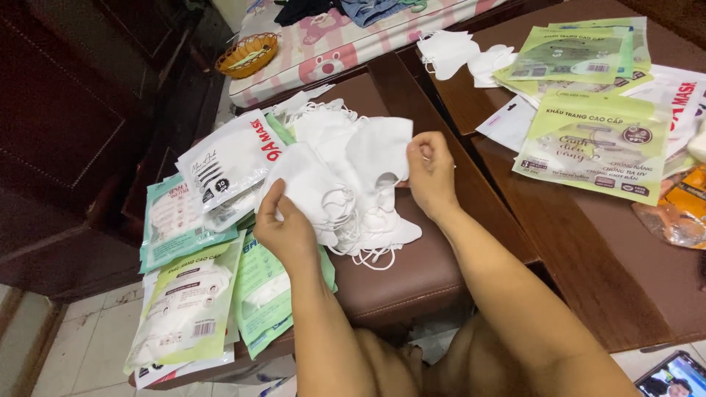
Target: Sorting and stacking white face masks into organized piles on a low table.
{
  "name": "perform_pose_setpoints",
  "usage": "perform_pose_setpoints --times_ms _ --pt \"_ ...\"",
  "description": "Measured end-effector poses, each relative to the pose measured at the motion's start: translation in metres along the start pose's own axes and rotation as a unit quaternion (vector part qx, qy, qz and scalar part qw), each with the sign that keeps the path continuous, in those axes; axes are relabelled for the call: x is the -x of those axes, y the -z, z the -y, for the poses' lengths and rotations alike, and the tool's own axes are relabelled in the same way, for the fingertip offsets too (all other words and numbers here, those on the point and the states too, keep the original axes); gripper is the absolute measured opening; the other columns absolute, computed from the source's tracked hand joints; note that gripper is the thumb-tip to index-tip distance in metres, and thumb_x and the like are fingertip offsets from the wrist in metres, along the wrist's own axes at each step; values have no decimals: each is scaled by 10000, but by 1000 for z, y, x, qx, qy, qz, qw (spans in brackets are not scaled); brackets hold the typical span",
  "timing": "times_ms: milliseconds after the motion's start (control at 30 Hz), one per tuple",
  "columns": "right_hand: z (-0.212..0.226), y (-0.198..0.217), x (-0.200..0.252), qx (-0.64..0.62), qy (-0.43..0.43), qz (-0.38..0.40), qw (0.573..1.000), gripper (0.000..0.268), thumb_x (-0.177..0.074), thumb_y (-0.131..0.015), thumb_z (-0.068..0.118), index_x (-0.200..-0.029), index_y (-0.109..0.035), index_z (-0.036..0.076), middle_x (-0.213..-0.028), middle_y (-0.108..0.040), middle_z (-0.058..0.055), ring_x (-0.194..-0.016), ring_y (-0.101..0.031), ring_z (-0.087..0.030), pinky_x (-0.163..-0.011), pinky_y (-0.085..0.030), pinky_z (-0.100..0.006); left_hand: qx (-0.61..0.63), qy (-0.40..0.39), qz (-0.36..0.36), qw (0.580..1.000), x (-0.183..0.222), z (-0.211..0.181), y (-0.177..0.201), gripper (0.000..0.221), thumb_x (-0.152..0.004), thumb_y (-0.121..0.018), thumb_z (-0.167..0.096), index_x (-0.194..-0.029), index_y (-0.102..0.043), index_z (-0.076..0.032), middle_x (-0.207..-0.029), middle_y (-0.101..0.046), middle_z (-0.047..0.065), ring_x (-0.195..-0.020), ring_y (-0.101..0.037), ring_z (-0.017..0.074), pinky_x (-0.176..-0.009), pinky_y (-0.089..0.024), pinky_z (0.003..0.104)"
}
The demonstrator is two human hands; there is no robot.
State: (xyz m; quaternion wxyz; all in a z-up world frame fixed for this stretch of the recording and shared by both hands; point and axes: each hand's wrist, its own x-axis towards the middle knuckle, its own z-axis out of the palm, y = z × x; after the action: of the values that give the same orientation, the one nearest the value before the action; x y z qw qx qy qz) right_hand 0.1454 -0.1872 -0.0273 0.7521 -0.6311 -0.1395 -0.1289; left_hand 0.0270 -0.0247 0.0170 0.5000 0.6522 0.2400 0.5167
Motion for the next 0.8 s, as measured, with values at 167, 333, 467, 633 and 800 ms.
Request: perform_pose_setpoints --times_ms 167,333,467,633,800 --pt "9 3 -4 -258 -170 6 951 60 -1077 -444 155 -1119 -455 114 -847 -581 -13 -615 -684 -137 -485 -630 -237 -11 20 16 1000 0 2 -3 275 -947 -598 -12 -1180 -742 -29 -1138 -653 206 -1220 -600 310 -1092 -455 392" --pt "-4 -3 0 -287 -201 77 933 71 -1060 -511 154 -1120 -491 123 -817 -622 -41 -607 -707 -183 -466 -634 -273 40 110 103 988 15 -18 -16 434 -953 -722 -305 -1252 -685 8 -1246 -630 292 -1262 -590 381 -1106 -455 489" --pt "0 -11 8 -234 -197 150 940 125 -993 -656 143 -1083 -594 81 -786 -649 -26 -561 -615 -83 -410 -572 -202 12 81 123 989 26 -15 -24 324 -861 -782 -118 -1161 -738 -4 -1103 -749 223 -1111 -654 217 -969 -530 426" --pt "-36 -4 -1 91 -88 100 987 248 -940 -746 274 -1094 -672 95 -1021 -716 -118 -775 -737 -229 -545 -631 -317 12 42 40 998 13 -16 -17 429 -874 -700 29 -1299 -645 22 -1241 -669 280 -1226 -598 329 -1075 -447 473" --pt "-26 -1 3 309 -85 146 936 650 -876 -788 346 -1396 -550 37 -1186 -685 -189 -1004 -727 -349 -818 -608 -479 1 -7 -6 1000 5 -8 -7 733 -886 -655 118 -1541 -467 -150 -1527 -479 200 -1484 -359 324 -1249 -221 476"
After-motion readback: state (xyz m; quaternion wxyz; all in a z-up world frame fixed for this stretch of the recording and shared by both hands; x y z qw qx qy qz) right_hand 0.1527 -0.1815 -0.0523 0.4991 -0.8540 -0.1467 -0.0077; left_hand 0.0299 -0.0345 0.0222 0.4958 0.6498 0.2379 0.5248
